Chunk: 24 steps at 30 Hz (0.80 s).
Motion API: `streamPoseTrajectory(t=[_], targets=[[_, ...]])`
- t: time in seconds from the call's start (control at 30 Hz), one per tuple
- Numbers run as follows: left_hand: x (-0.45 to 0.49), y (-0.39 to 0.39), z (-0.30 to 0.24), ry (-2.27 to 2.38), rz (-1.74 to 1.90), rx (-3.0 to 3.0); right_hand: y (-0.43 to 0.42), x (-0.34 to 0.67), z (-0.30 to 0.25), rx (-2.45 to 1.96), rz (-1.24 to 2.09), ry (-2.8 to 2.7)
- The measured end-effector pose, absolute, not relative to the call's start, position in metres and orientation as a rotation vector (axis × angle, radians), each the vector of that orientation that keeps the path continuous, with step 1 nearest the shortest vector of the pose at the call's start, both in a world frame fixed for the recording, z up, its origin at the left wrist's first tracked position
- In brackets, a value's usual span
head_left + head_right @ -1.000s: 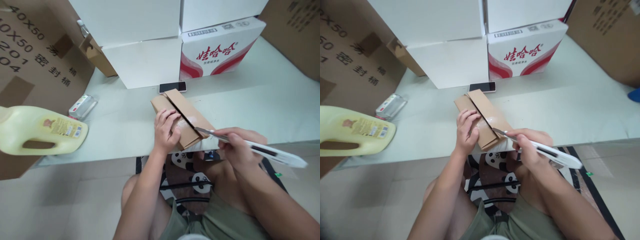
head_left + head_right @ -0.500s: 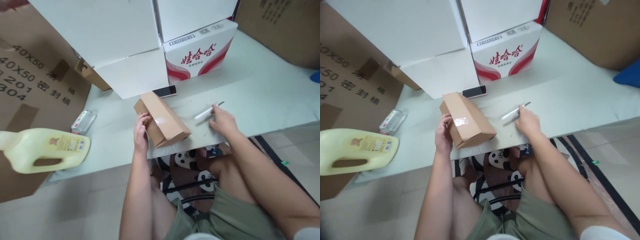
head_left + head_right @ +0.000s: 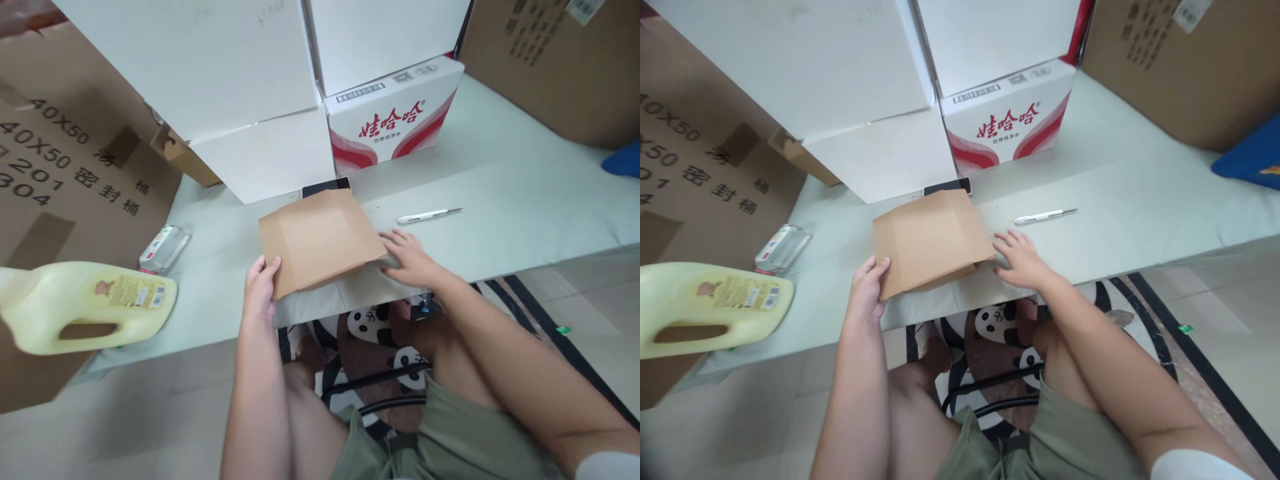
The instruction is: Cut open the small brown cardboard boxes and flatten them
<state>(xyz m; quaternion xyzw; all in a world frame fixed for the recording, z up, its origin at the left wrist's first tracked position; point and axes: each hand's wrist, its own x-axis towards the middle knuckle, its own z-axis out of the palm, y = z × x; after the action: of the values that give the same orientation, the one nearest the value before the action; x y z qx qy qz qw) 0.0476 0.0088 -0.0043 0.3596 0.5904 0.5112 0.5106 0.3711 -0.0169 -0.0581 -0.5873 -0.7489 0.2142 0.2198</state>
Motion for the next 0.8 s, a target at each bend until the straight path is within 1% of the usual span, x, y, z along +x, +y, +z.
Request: streamPoseTrajectory(t=[0.1,0.2,0.27,0.33,0.4,0.53,0.7,0.8], targets=[[0.05,0.007,-0.002,1.384,1.209,0.793,-0.015,0.351,-0.056,-1.286,0.848,-1.892],[0.053,0.004,0.003,1.284,1.194,0.734,-0.015,0.339,-0.052,-1.237,1.042,-1.595],[0.055,0.002,0.005,1.207,1.195,0.755,-0.015,0.337,-0.05,-1.251,1.096,-1.457],[0.058,0.002,0.005,1.158,1.211,0.794,-0.015,0.339,-0.05,-1.264,1.081,-1.39],[0.062,0.002,0.002,1.151,1.233,0.821,-0.015,0.343,-0.05,-1.306,0.994,-1.349],[0.07,0.007,-0.006,1.29,1.31,0.898,-0.017,0.352,-0.049,-1.408,0.8,-1.303],[0.073,0.008,-0.014,1.589,1.318,1.052,-0.021,0.35,-0.042,-1.283,0.904,-1.152],[0.074,0.008,-0.014,1.648,1.356,0.985,-0.022,0.345,-0.04,-1.25,0.92,-1.017]])
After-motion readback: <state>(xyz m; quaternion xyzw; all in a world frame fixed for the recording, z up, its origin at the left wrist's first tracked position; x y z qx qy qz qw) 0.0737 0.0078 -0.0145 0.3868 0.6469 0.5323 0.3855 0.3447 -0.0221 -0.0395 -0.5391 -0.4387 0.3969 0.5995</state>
